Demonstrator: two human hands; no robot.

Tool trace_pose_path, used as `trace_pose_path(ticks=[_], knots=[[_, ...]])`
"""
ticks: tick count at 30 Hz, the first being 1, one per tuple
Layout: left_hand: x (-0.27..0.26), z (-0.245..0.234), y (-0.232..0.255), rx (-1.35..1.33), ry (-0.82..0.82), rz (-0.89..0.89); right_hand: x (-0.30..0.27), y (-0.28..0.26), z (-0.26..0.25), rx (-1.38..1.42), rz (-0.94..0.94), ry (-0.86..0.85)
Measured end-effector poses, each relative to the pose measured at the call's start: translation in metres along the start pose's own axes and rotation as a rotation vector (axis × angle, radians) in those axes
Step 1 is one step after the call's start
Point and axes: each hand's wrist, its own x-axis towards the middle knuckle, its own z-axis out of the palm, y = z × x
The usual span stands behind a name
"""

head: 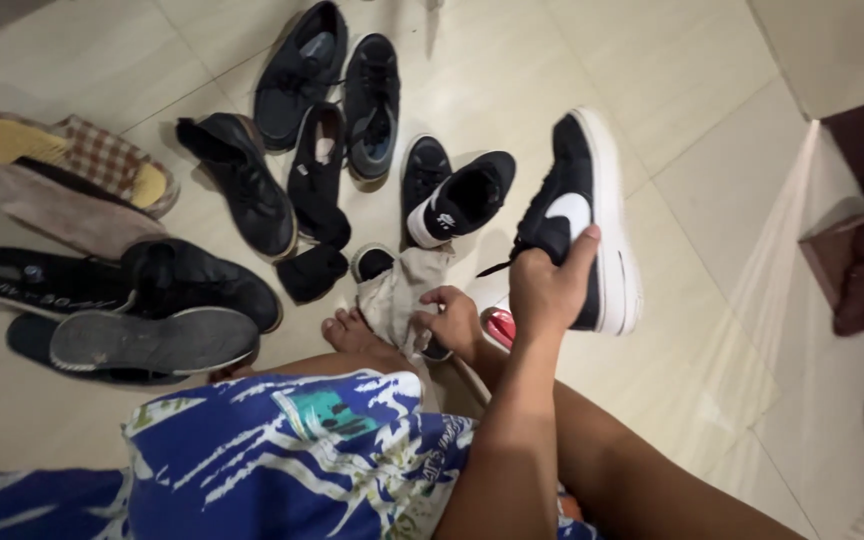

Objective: Clean a pair of black sneakers using a rag and a brush.

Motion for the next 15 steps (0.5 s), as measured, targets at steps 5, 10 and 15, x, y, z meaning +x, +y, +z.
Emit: trace_pose_path(ticks=[5, 10, 15], knots=[[0.000, 0.018, 0.015, -0.062, -0.047, 0.028, -0.020, -0.049, -0.083, 0.584, 0.271, -0.265], [-0.011, 0.042, 0.024, -0.342, -0.181, 0.006, -0.071, 0.018, -0.122, 0.769, 0.254, -0.094], [-0.027, 0.067, 0.016, -0.437, -0.310, 0.074, -0.159, 0.021, -0.229, 0.749, 0.403, 0.141]])
